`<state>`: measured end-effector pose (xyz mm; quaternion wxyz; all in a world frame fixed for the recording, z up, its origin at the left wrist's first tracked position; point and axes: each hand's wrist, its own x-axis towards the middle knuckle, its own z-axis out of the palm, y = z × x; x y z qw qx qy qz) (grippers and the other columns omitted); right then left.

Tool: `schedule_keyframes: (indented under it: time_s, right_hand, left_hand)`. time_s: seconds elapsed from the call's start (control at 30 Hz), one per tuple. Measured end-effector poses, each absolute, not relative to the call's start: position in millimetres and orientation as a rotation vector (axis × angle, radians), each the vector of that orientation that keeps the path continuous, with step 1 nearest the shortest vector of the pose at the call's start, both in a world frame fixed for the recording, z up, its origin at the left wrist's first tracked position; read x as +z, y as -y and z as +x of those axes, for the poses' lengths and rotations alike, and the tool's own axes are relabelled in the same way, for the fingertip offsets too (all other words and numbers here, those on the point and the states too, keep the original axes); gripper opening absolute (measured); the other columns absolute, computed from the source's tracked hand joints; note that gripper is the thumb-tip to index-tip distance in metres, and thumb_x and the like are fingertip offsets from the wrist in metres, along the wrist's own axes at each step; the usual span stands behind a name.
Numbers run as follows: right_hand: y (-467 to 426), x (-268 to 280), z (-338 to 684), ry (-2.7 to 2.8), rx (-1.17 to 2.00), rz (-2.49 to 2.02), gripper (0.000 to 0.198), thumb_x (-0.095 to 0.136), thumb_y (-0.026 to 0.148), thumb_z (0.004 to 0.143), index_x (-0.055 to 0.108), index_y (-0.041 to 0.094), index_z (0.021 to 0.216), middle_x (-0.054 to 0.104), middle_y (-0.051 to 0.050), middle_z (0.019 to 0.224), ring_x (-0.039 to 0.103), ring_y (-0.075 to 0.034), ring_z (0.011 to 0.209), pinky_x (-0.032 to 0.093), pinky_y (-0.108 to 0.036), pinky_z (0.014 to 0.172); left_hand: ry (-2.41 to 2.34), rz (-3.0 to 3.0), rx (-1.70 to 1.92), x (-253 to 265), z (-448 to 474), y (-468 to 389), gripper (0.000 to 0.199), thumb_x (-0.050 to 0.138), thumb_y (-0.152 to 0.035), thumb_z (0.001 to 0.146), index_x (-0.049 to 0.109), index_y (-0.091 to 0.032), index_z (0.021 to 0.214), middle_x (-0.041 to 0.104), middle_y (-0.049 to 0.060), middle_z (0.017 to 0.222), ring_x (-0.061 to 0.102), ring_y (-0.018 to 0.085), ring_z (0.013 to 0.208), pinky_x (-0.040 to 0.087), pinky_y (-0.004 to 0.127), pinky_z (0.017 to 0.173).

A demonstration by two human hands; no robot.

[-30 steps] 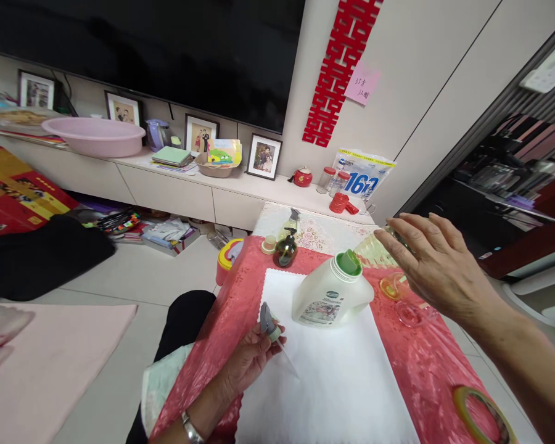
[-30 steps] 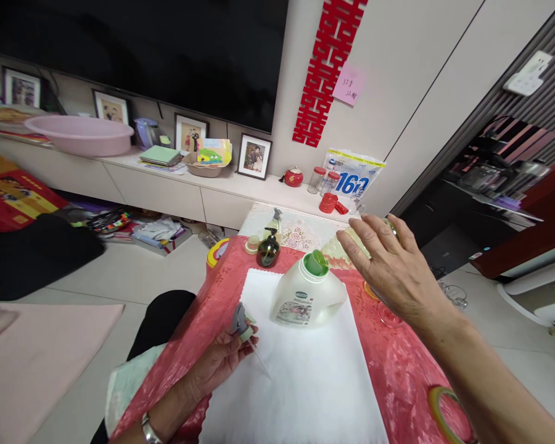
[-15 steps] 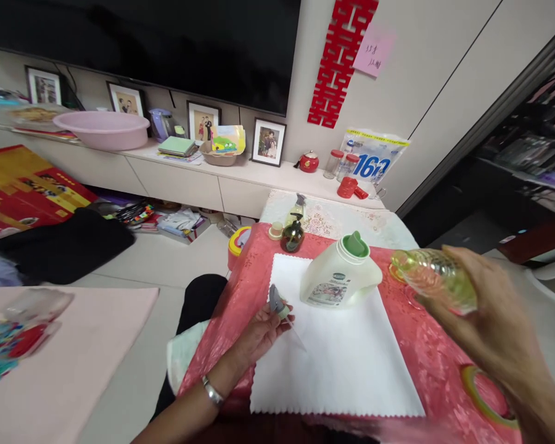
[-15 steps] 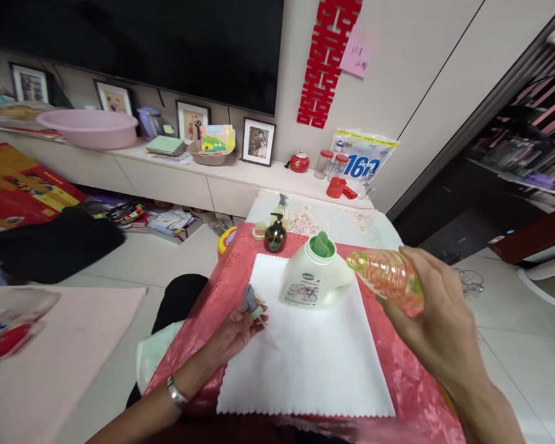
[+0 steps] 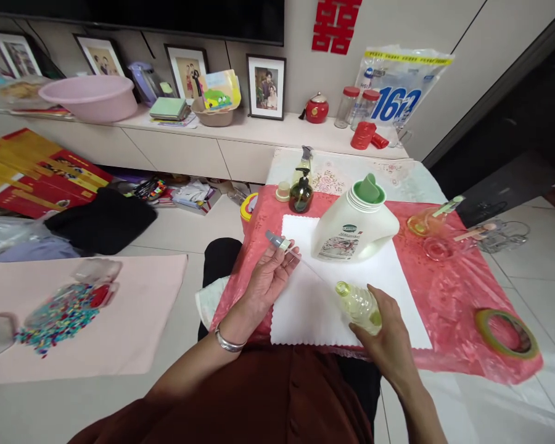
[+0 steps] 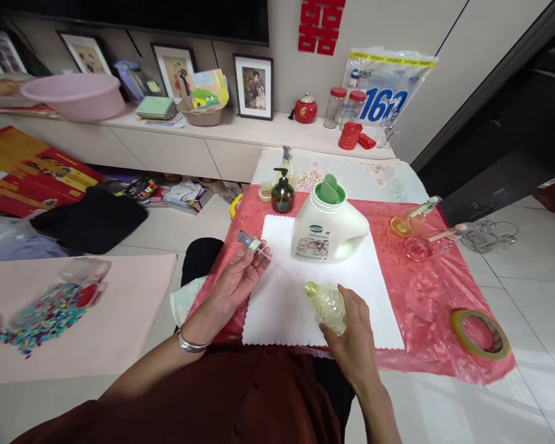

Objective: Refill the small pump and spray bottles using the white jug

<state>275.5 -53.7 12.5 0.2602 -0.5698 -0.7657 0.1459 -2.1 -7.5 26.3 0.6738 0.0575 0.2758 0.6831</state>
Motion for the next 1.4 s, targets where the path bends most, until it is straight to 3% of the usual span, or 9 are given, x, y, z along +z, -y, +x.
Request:
schedule_keyframes:
  time_s: [0.5,0.73,1.03,1.4]
  right_hand:
    - [56,-2,251,2.037,0.507,-1.563,0.068,0.058,0.031,0.084,0.038,0.024,0.149,0.044,-0.011,0.142,0.043,-0.031,0.133,0.043,-0.057,0.111]
    - [57,5,237,2.035,0.585,-1.492,0.071,0.06,0.033,0.087,0.034,0.027,0.152,0.042,-0.008,0.144,0.043,-0.028,0.133,0.046,-0.051,0.11]
    - [61,10,220,1.973,0.688,-1.452,0.076,0.065,0.042,0.088,0.031,0.027,0.155,0.042,-0.011,0.143,0.046,-0.029,0.132,0.049,-0.049,0.107]
    - [64,5,217,1.972,0.756,-1.444,0.074,0.066,0.048,0.09,0.032,0.026,0.153,0.045,-0.01,0.142,0.05,-0.029,0.128,0.052,-0.047,0.101]
  left_hand:
    - [-0.61,0.18,1.602,36,-7,13,0.022,0.078,-0.013,0.083,0.069,-0.018,0.103,0.074,0.004,0.106,0.071,0.016,0.098,0.052,0.037,0.105]
    - [-0.619,0.213,1.512,36,9,21,0.035,0.087,-0.018,0.075,0.071,-0.015,0.106,0.075,0.006,0.109,0.072,0.017,0.092,0.053,0.036,0.1]
    - [-0.635,0.306,1.414,22,29,29,0.044,0.095,-0.025,0.064,0.075,-0.017,0.103,0.077,0.004,0.103,0.072,0.022,0.103,0.045,0.039,0.106]
    - [-0.657,0.334,1.389,19,32,32,0.046,0.095,-0.027,0.064,0.075,-0.017,0.105,0.078,0.005,0.103,0.07,0.02,0.104,0.045,0.034,0.1]
